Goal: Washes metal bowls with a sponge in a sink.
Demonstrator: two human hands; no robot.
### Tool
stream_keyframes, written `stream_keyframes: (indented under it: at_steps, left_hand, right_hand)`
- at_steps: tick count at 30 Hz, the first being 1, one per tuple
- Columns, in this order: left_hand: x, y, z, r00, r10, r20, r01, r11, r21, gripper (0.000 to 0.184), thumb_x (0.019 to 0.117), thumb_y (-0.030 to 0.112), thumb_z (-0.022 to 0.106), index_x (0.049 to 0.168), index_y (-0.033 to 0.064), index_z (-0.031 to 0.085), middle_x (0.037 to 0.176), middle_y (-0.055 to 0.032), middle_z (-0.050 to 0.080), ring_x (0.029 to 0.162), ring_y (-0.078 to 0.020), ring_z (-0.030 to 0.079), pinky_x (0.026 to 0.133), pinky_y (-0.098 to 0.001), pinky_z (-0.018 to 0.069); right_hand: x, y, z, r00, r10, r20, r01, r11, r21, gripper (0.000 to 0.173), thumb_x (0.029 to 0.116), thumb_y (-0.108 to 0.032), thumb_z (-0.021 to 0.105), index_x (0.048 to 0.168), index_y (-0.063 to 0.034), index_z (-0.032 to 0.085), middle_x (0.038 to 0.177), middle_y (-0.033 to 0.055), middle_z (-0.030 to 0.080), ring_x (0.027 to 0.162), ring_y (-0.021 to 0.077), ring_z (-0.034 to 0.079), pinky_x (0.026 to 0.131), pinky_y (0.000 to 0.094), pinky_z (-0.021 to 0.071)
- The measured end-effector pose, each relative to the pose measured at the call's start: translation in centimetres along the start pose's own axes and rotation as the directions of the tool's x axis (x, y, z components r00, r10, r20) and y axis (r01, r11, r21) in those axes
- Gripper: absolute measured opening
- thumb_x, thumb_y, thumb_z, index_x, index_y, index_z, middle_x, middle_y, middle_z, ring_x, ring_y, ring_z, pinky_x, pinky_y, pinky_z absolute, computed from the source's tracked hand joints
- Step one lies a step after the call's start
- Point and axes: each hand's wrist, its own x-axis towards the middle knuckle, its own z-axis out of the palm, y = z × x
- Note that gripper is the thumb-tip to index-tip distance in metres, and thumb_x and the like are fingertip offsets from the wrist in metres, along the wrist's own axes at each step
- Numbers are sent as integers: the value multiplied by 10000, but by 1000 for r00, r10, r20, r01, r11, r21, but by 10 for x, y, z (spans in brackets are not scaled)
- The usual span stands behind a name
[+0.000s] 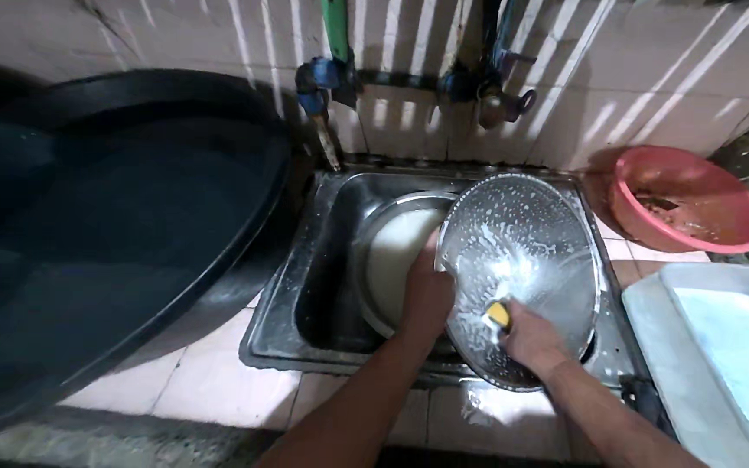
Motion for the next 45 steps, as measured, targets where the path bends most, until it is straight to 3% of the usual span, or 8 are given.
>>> stream_keyframes:
  at_steps: [5,10,14,21,24,31,41,45]
  left_hand:
    - [10,5,4,994,-106,-12,105,994,-38,705,924,-75,561,1562,198,429,1400,-129,604,1118,-262,641,892,-477,544]
    - [27,-4,5,974,-228,5,228,972,-48,772,867,-103,601,1562,183,423,1347,-186,614,1084,-328,639,857,-526,543]
    - [35,-5,-2,961,-275,16,275,959,-61,823,820,-168,602,1548,187,450,1325,-178,625,1021,-310,643,802,-501,541]
    - [47,-7,-8,972,-224,76,231,968,-99,830,766,-240,561,1494,152,501,1353,-147,618,1106,-276,633,836,-477,544]
    - [47,-12,-8,978,-196,71,203,973,-108,791,781,-216,569,1490,128,497,1341,-158,623,1092,-269,641,840,-460,549]
    - [46,-10,1,968,-240,76,250,952,-179,839,724,-269,558,1449,152,535,1282,-136,660,1032,-266,669,766,-467,566]
    - [59,-27,-1,953,-296,64,302,946,-116,814,765,-234,580,1482,144,504,1279,-168,639,979,-288,643,751,-472,542]
    - [62,-37,0,965,-256,64,261,962,-85,802,795,-193,583,1525,113,458,1336,-200,616,1104,-323,637,867,-508,545]
  right_hand:
    - [-49,-65,-5,987,-153,-54,144,670,728,553,984,-251,635,1489,-91,476,1303,151,646,1181,233,636,1028,455,509]
    - [-105,1,20,767,-323,-554,500,842,202,632,949,-433,657,1436,-41,565,1373,153,646,1221,287,659,1031,501,539]
    - [-95,72,30,692,-209,-691,353,933,71,579,886,-286,664,1381,6,595,1367,208,636,1253,399,619,1060,579,488]
    - [-40,105,-22,744,20,-667,93,987,133,595,928,-86,703,1476,6,488,1478,248,531,1363,430,526,1106,606,440]
    - [-66,96,-6,773,-1,-634,129,979,156,590,952,-193,648,1495,-36,481,1428,228,577,1305,418,572,1080,605,462]
    - [-107,11,55,639,-312,-703,453,892,15,540,914,-347,674,1347,-26,635,1297,154,694,1172,318,690,994,513,559]
    - [-66,98,-10,772,-108,-626,190,980,64,547,873,-154,716,1395,-43,597,1291,192,677,1260,381,613,1180,588,363]
    - [-96,77,31,686,-240,-687,311,950,-22,590,890,-390,615,1339,-7,634,1241,210,698,1163,419,663,1008,611,506]
